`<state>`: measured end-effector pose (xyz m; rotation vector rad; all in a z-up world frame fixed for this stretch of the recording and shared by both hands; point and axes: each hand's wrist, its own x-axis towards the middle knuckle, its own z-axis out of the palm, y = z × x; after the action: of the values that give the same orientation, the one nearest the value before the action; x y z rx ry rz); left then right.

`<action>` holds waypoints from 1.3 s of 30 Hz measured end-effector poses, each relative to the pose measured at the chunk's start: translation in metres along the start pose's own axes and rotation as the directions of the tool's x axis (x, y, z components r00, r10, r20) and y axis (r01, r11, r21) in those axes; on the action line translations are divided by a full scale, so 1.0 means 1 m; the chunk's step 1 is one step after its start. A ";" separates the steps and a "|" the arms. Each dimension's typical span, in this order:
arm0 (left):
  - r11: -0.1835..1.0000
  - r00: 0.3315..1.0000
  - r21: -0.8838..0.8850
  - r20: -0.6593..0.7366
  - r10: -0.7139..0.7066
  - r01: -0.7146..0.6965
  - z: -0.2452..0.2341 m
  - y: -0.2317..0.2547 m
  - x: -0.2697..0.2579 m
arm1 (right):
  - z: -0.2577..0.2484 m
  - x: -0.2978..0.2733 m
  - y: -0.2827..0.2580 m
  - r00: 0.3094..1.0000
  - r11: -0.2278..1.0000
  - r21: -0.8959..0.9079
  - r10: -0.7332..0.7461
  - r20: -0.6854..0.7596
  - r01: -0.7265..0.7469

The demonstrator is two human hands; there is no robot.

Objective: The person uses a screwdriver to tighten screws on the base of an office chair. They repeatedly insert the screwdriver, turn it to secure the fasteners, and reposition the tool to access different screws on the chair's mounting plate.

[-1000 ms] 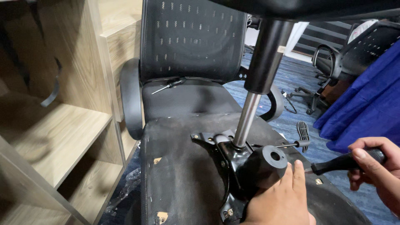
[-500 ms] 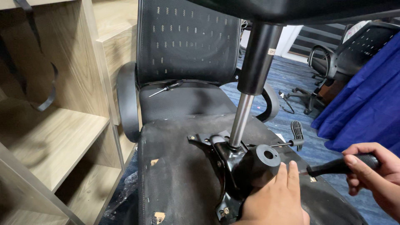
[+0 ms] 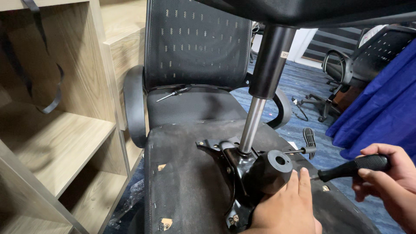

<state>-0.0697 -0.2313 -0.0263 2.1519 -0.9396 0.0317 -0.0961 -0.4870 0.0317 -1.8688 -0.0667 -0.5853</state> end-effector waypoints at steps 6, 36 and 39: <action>0.999 0.999 -0.042 0.028 -0.017 0.018 -0.012 0.007 -0.003 | -0.006 0.009 0.007 0.984 0.977 -0.130 0.163 -0.069 -0.171; 0.987 0.973 -0.027 0.174 -0.150 0.157 -0.064 0.035 -0.018 | -0.011 0.007 0.008 0.976 0.953 -0.214 0.197 -0.098 -0.214; 0.993 0.987 -0.027 0.119 -0.109 0.113 -0.060 0.033 -0.017 | -0.008 0.002 0.004 0.978 0.977 -0.076 0.193 -0.081 -0.199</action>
<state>-0.0874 -0.1951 0.0321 2.1903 -0.8779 -0.1661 -0.0960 -0.4963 0.0315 -1.9058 0.1914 -0.5253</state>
